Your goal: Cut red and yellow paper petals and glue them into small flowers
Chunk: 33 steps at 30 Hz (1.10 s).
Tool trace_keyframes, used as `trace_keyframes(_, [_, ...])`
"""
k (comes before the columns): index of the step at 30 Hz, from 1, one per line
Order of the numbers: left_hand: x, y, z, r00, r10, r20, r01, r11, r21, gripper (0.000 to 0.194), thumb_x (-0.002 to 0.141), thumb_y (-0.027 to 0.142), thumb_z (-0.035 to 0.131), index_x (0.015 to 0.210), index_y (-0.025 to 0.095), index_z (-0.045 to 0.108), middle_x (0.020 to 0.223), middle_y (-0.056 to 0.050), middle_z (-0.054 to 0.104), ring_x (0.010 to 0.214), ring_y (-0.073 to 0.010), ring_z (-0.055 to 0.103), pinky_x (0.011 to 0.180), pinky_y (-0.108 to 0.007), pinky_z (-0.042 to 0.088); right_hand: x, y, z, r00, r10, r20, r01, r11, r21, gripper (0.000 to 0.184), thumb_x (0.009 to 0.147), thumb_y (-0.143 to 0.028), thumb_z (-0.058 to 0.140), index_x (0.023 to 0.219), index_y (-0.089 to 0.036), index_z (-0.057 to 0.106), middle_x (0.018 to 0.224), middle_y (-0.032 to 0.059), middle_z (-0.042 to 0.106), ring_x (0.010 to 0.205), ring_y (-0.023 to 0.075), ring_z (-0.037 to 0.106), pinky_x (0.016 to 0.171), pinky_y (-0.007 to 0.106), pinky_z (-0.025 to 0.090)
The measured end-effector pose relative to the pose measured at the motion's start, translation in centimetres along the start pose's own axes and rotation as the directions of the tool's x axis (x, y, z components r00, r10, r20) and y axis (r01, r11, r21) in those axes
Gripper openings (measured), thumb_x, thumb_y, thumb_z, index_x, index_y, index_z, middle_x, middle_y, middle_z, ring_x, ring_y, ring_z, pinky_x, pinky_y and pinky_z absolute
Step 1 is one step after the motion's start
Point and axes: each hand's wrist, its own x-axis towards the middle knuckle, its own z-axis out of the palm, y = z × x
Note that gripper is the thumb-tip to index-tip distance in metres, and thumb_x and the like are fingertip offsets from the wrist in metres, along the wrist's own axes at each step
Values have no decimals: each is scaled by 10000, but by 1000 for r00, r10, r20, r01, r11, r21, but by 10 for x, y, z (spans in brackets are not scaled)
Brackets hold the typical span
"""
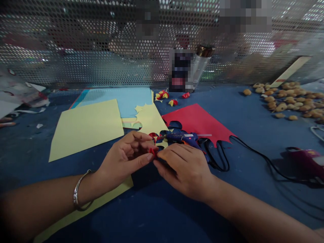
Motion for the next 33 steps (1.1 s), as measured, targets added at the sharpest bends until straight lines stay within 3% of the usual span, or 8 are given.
trace_keyframes(6, [1, 3, -1, 999, -37, 26, 39, 998, -56, 398, 818, 277, 872, 1097, 190, 600, 926, -38, 789, 951, -164, 764, 878, -268, 595, 0, 1, -1, 1000, -1, -10, 1, 1000, -4, 43, 1010, -202, 649, 972, -184, 657, 821, 32, 758, 740, 160, 740, 695, 282, 574])
trace_keyframes(25, [0, -3, -2, 1000, -2, -1, 2, 997, 79, 375, 840, 281, 837, 1108, 195, 589, 963, -50, 790, 924, -152, 748, 826, -264, 572, -2, 1, 4, 1000, 21, 13, -21, 998, 53, 99, 1030, -230, 618, 963, -182, 673, 833, 42, 759, 734, 160, 730, 681, 285, 577])
trace_keyframes(33, [1, -2, -2, 1000, -19, 2, 19, 999, 44, 362, 822, 279, 846, 1067, 199, 592, 938, -35, 789, 920, -146, 757, 839, -259, 586, -1, 2, 4, 1000, 25, 16, -26, 998, 52, 78, 1025, -221, 627, 966, -184, 663, 841, 39, 765, 717, 150, 727, 665, 272, 566])
